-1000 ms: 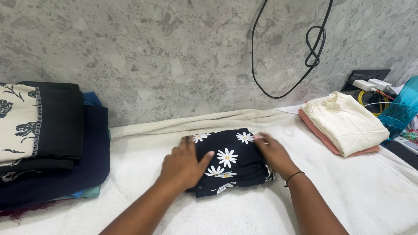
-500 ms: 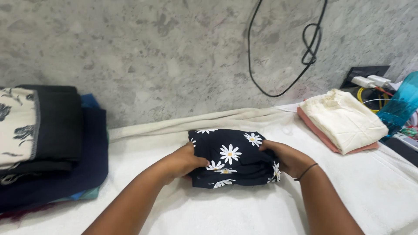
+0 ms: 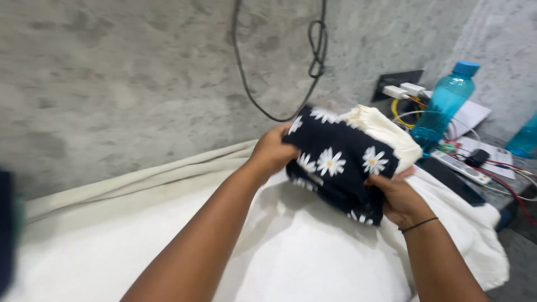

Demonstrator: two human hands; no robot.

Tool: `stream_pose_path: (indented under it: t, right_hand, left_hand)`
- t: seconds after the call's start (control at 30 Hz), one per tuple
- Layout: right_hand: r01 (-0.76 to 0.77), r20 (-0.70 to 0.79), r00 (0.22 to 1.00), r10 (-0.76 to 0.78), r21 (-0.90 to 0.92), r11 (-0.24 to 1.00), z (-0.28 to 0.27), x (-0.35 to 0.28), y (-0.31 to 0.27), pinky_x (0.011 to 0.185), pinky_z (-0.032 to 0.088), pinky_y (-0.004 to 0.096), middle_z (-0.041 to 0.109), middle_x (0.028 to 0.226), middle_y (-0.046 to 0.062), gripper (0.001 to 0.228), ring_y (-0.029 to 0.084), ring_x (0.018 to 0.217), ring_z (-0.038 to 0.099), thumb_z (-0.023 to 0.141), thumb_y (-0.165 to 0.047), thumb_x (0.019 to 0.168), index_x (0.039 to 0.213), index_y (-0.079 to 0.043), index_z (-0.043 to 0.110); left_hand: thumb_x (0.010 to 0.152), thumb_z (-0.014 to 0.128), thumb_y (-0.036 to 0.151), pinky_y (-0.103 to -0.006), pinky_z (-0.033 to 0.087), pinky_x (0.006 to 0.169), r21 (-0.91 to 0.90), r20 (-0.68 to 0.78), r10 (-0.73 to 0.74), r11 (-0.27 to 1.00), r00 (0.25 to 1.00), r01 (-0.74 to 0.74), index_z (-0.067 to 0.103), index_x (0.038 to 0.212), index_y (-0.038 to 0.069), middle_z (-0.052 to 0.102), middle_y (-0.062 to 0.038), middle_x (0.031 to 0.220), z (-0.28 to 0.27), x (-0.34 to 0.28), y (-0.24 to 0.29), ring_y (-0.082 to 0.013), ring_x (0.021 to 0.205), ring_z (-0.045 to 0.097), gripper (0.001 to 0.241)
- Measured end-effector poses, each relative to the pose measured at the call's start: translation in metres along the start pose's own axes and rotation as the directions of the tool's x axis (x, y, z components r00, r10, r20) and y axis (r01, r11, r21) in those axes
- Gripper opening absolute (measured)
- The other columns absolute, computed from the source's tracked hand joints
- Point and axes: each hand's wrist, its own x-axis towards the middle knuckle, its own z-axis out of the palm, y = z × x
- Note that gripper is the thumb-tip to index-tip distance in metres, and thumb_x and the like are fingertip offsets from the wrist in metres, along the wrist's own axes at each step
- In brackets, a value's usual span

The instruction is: The person folds a peach-colored cloth on a white surface, smoothing it out before stacking it. They then fold a white cloth, a dark blue cloth with white daisies, a dark blue cloth with a floral pattern, a dark blue cloth, a light blue cloth, and a maroon cloth, stacking each one on top of the previous.

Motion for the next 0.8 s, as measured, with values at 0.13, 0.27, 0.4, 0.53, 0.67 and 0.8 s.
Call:
stream_pose_path:
  t: [0.13, 0.27, 0.4, 0.53, 0.67, 0.8]
  right_hand:
    - [0.264, -0.091, 0.962, -0.256, 0.094, 0.96, -0.046, 0.03, -0.03, 0.084, 0.057, 0.035, 0.068, 0.098, 0.0, 0.017, 0.016, 0.09, 0.067, 0.065, -0.002, 0.093, 0.108, -0.01, 0.064]
    - [0.252, -0.16, 0.962, -0.223, 0.195, 0.948, -0.071, 0.071, -0.059, 0.085, 0.06, 0.032, 0.07, 0.098, 0.003, 0.014, 0.018, 0.09, 0.069, 0.062, -0.003, 0.09, 0.102, -0.008, 0.067]
    - [0.031, -0.213, 0.977, -0.005, 0.12, 0.992, -0.098, 0.134, -0.042, 0.078, 0.061, 0.04, 0.068, 0.095, 0.004, 0.007, 0.021, 0.088, 0.069, 0.066, -0.01, 0.09, 0.096, -0.009, 0.063]
    - [0.003, -0.238, 0.97, -0.055, -0.214, 0.977, -0.106, 0.133, -0.045, 0.068, 0.053, 0.045, 0.067, 0.098, 0.012, 0.022, 0.031, 0.082, 0.064, 0.072, -0.021, 0.093, 0.105, -0.002, 0.067]
    - [0.032, -0.327, 0.652, -0.684, -0.889, 0.456, -0.062, 0.079, -0.089, 0.103, 0.043, 0.049, 0.052, 0.125, 0.031, 0.12, 0.045, 0.119, 0.052, 0.101, -0.045, 0.061, 0.139, 0.018, 0.035]
    - [0.222, 0.18, 0.571, -0.801, -0.973, -0.061, -0.005, 0.055, -0.114, 0.124, 0.038, 0.046, 0.06, 0.147, 0.021, 0.084, 0.041, 0.145, 0.051, 0.082, -0.043, 0.092, 0.158, -0.004, 0.046]
  left_hand:
    - [0.067, 0.064, -0.005, -0.0313, 0.056, 0.087, -0.183, 0.107, 0.237, 0.959, 0.966, -0.215, 0.066, 0.128, 0.009, 0.075, -0.007, 0.114, 0.074, 0.088, 0.015, -0.0199, 0.104, 0.071, 0.064]
    - [0.068, 0.072, 0.0, -0.0364, 0.053, 0.098, -0.026, 0.033, 0.372, 0.928, 0.928, -0.371, 0.062, 0.133, 0.011, 0.069, -0.011, 0.127, 0.128, 0.126, 0.036, -0.0272, 0.117, 0.066, 0.067]
    - [0.078, 0.074, 0.017, -0.0528, 0.035, 0.112, 0.61, -0.104, 0.482, 0.722, 0.87, -0.327, 0.053, 0.142, 0.014, 0.046, -0.006, 0.154, 0.161, 0.111, 0.017, -0.0308, 0.143, 0.039, 0.068]
    - [0.083, 0.067, 0.016, -0.0489, 0.03, 0.125, 0.685, 0.161, 0.43, 0.599, 0.888, -0.414, 0.056, 0.146, 0.026, 0.04, 0.003, 0.166, 0.182, 0.093, -0.022, -0.0232, 0.155, 0.033, 0.065]
    - [0.083, 0.072, 0.034, -0.0537, 0.019, 0.121, 0.713, 0.358, 0.261, 0.543, 0.896, -0.443, 0.042, 0.15, 0.026, 0.027, 0.004, 0.165, 0.172, 0.087, -0.023, -0.0249, 0.153, 0.02, 0.073]
    - [0.082, 0.071, 0.029, -0.0524, 0.016, 0.125, 0.732, 0.324, 0.284, 0.528, 0.902, -0.43, 0.044, 0.151, 0.027, 0.028, 0.003, 0.166, 0.18, 0.078, -0.031, -0.0241, 0.154, 0.02, 0.074]
